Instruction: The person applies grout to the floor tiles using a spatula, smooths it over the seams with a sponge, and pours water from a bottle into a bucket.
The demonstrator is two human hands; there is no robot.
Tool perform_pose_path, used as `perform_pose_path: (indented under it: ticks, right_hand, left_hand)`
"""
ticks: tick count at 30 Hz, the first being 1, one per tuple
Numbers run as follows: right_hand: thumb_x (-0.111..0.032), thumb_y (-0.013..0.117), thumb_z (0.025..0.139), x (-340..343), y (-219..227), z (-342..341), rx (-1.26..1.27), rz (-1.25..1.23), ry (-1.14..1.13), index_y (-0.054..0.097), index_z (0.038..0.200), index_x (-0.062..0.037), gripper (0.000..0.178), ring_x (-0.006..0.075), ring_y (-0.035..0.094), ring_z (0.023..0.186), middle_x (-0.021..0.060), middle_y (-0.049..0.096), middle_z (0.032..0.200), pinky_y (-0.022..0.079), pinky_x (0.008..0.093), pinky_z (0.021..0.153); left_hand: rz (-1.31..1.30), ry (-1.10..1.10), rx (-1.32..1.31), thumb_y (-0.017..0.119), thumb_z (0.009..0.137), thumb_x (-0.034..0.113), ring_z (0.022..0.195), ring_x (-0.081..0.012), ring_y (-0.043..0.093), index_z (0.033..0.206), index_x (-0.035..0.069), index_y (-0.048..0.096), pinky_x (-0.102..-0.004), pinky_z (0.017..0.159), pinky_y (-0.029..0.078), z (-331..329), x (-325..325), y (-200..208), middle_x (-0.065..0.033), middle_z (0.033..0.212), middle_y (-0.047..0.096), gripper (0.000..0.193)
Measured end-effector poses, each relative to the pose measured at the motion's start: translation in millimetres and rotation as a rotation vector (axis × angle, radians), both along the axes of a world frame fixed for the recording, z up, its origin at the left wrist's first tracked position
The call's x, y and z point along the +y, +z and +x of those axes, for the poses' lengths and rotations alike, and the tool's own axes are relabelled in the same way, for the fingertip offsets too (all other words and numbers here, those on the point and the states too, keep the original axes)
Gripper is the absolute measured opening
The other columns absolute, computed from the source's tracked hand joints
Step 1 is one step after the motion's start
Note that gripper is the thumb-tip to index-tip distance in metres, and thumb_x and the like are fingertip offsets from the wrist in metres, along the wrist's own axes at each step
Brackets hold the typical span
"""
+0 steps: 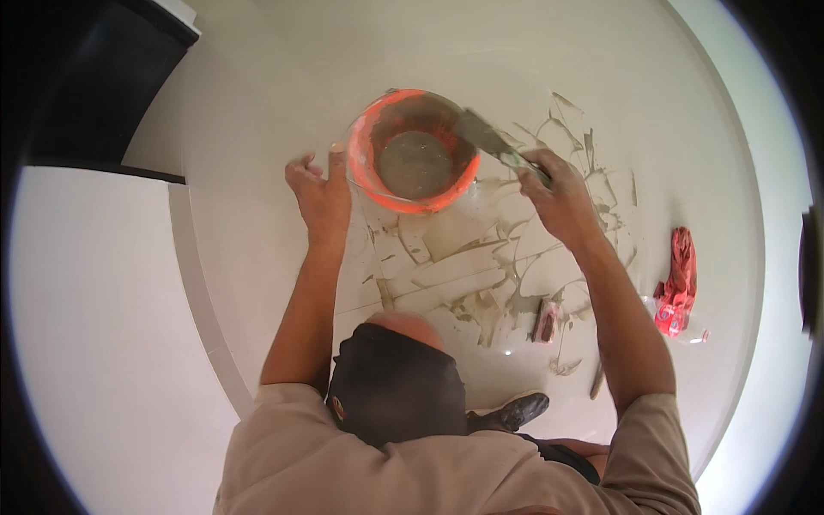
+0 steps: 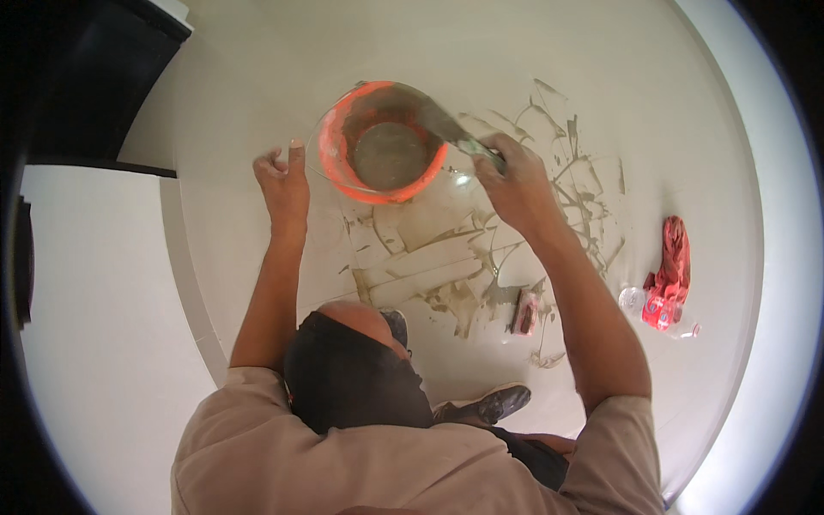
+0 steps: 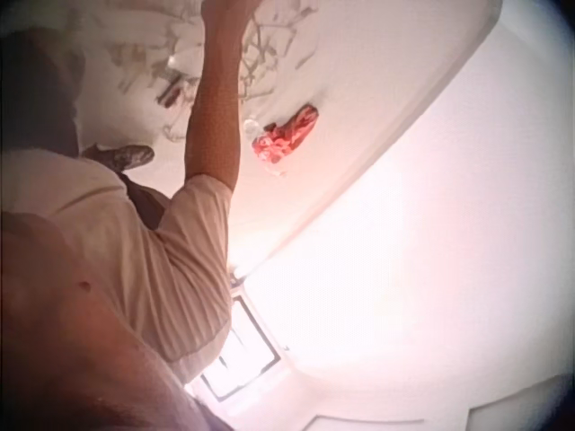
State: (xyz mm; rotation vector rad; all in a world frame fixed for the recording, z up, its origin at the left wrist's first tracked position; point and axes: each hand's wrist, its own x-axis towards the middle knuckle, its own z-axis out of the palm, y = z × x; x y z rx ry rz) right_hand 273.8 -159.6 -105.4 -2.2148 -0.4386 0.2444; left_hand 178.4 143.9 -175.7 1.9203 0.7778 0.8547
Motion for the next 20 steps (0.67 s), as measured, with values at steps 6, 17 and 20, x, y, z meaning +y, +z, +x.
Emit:
perform_pose_path:
  ticks: [6,17,20]
  right_hand:
    - [-0.014,0.059,0.094,106.2,-42.2,70.6,-0.31,-0.475,0.452,0.071,0.108,-0.005,0.021,0.0328,0.068,0.096,0.0184,0.069,0.101,0.055,0.0446,0.084]
    - [-0.01,0.052,0.096,148.5,-93.8,62.9,-0.422,-0.979,0.593,0.074,0.103,-0.0079,0.024,0.0302,0.072,0.099,0.0143,0.072,0.109,0.06,0.0389,0.086]
    - [-0.014,0.053,0.096,152.8,-72.6,47.8,-0.078,-1.091,0.629,0.075,0.105,-0.0071,0.024,0.0345,0.071,0.108,0.0148,0.072,0.118,0.06,0.0384,0.088]
  left_hand:
    - [-0.835,-0.178,0.345,0.07,0.094,0.05,0.118,-0.0235,0.056,0.133,-0.004,0.055,-0.0389,0.1,0.045,16.1,13.6,-57.0,-0.0155,0.124,0.062,0.068]
    - [-0.914,-0.353,-0.039,0.064,0.1,0.031,0.125,-0.02,0.053,0.143,0.0,0.049,-0.0345,0.11,0.038,40.8,1.6,-67.1,-0.0129,0.135,0.058,0.055]
    - [-0.963,-0.329,-0.035,0.068,0.098,0.027,0.129,-0.0206,0.051,0.143,-0.002,0.048,-0.0351,0.114,0.035,49.2,7.4,-75.6,-0.0111,0.138,0.057,0.057]
